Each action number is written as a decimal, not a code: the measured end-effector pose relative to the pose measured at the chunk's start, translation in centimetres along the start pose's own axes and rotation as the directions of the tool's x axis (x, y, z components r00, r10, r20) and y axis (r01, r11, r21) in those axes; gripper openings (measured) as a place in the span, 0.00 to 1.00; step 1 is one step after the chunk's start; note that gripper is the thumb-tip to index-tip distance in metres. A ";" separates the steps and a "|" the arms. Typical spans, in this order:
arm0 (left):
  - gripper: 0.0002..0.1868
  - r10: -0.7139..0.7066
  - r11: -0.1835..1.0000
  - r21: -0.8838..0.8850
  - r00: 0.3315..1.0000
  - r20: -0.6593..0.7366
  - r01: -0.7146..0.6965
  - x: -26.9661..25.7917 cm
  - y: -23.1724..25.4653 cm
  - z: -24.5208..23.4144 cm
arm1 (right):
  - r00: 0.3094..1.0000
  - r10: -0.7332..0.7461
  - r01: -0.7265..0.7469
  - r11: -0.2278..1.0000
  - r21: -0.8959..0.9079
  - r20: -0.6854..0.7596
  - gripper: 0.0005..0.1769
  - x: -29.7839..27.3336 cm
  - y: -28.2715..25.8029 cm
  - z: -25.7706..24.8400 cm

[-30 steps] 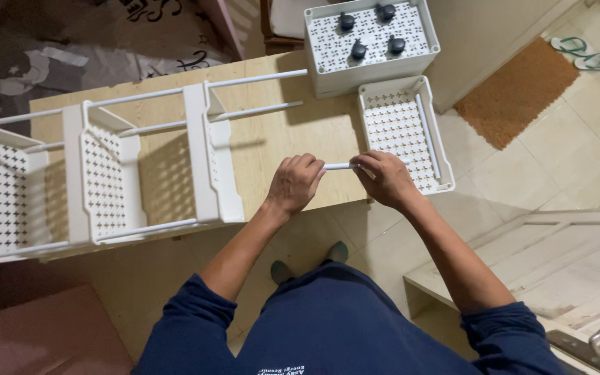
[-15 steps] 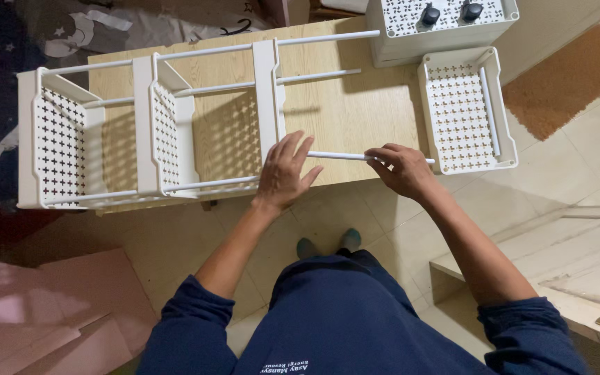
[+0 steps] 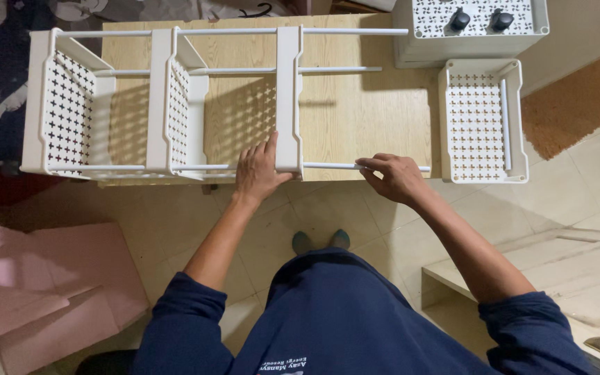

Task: The person assembles a white plastic rolling cart by inserting vertical rods into basket frames, stacking the baskets, and attaching caster wheels to the base. The cart is then stood upright and the wheels are secured.

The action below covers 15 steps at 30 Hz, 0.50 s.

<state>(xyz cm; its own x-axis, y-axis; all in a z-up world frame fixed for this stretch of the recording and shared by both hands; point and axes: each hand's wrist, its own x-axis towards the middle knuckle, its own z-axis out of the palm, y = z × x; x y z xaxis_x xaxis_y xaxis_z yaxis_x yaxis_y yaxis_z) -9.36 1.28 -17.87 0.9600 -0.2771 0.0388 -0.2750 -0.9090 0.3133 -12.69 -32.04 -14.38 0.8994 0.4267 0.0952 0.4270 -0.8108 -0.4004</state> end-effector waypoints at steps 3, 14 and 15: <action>0.41 -0.058 0.998 -0.014 0.995 0.080 0.059 -0.1 -0.9 1.0 | 0.993 -0.078 0.082 0.996 0.031 -0.089 0.11 -0.1 0.0 1.1; 0.28 0.077 0.997 0.016 0.997 -0.007 -0.077 0.2 -2.8 3.1 | 0.969 -0.166 0.166 0.986 -0.015 -0.184 0.09 -0.7 -0.3 2.8; 0.32 0.026 0.999 0.017 0.997 0.076 -0.027 0.4 -2.6 3.1 | 0.973 -0.157 0.155 0.988 -0.022 -0.169 0.08 -0.5 -0.4 2.8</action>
<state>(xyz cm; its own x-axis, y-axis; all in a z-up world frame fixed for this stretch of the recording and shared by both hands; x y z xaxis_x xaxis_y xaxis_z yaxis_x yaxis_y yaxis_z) -8.48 2.54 -21.59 0.9460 -0.3232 -0.0254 -0.3017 -0.9064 0.2955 -13.58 -30.84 -16.86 0.8240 0.4748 0.3091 0.5635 -0.7431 -0.3610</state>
